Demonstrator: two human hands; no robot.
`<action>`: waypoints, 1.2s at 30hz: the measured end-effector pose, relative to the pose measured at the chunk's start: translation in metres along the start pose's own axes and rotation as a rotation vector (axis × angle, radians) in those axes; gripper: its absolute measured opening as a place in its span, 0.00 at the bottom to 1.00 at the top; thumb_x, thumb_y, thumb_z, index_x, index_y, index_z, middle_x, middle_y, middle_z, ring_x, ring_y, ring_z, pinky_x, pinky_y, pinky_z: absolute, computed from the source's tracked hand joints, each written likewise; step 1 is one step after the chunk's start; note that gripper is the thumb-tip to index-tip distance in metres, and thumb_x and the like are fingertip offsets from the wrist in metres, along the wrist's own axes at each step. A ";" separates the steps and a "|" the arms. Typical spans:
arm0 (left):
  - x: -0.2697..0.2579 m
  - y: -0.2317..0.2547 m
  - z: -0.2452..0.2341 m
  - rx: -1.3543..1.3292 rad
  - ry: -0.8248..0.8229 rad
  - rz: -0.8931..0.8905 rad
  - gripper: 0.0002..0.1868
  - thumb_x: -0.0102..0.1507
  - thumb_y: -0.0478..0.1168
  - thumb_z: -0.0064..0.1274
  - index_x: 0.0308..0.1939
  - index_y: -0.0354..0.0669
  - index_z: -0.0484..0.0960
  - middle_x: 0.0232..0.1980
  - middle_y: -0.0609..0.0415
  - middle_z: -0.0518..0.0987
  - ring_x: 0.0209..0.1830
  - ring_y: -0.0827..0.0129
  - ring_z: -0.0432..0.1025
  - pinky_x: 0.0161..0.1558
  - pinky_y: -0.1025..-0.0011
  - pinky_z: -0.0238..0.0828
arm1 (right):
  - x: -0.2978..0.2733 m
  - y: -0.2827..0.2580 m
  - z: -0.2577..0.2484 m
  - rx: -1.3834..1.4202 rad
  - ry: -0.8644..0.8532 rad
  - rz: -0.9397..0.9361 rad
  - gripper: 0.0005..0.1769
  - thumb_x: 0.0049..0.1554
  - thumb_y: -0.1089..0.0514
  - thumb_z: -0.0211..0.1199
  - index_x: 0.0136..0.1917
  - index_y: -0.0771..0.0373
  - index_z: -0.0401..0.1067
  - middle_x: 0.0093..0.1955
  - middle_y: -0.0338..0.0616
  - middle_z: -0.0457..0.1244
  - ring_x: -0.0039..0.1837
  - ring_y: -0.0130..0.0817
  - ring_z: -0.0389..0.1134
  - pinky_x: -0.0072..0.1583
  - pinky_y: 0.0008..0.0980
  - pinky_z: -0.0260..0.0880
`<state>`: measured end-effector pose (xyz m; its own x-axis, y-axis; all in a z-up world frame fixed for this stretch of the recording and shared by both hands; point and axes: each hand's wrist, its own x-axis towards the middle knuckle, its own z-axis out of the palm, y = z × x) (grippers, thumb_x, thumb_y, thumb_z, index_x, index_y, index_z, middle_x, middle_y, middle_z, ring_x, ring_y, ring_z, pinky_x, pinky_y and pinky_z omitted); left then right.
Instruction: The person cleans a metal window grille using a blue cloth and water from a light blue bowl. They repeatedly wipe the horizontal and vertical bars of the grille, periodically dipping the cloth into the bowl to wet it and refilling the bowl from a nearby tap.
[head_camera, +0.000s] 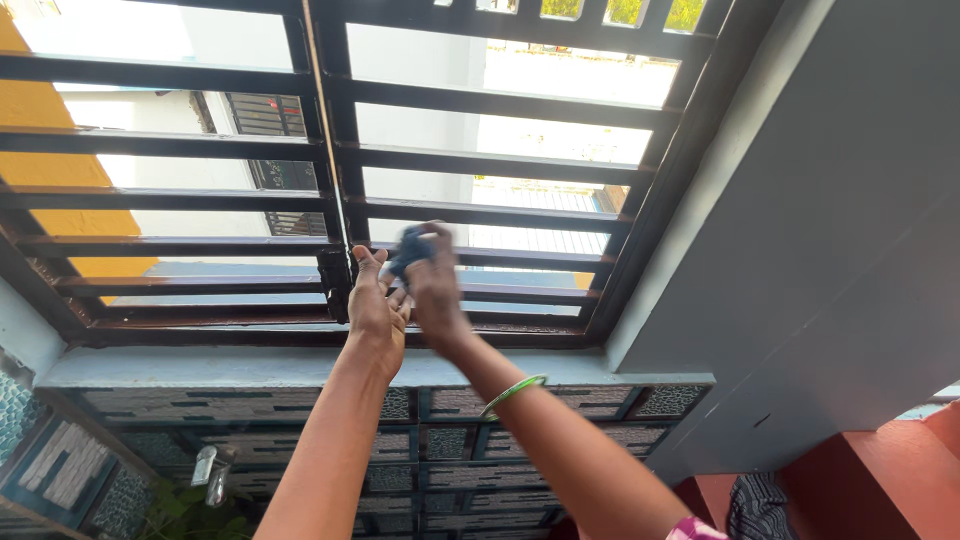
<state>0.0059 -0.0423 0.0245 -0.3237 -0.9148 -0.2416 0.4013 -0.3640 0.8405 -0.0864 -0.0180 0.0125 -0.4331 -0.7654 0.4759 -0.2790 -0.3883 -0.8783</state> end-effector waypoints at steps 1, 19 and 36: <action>0.001 -0.002 0.003 -0.078 0.006 -0.088 0.40 0.68 0.69 0.24 0.68 0.45 0.68 0.66 0.48 0.71 0.70 0.58 0.65 0.71 0.50 0.63 | -0.002 0.000 0.007 -0.043 -0.048 -0.072 0.23 0.57 0.67 0.47 0.66 0.63 0.58 0.56 0.54 0.59 0.56 0.44 0.63 0.56 0.42 0.67; 0.004 -0.005 0.017 0.570 0.139 0.330 0.25 0.69 0.59 0.41 0.62 0.50 0.74 0.66 0.52 0.73 0.70 0.63 0.67 0.70 0.60 0.62 | 0.047 0.032 -0.032 -0.974 -0.180 -0.455 0.25 0.51 0.66 0.62 0.63 0.60 0.70 0.58 0.49 0.66 0.60 0.51 0.67 0.61 0.48 0.67; 0.072 -0.032 0.033 1.616 -0.101 0.677 0.41 0.65 0.71 0.39 0.74 0.52 0.64 0.77 0.50 0.58 0.81 0.54 0.41 0.78 0.55 0.32 | 0.036 0.058 -0.121 -1.228 0.257 -0.365 0.22 0.50 0.66 0.62 0.58 0.62 0.65 0.56 0.50 0.59 0.59 0.51 0.60 0.60 0.51 0.62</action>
<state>-0.0581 -0.0904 -0.0042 -0.5470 -0.7818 0.2993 -0.6818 0.6235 0.3827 -0.2223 -0.0058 -0.0154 -0.2786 -0.5439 0.7915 -0.9509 0.2720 -0.1478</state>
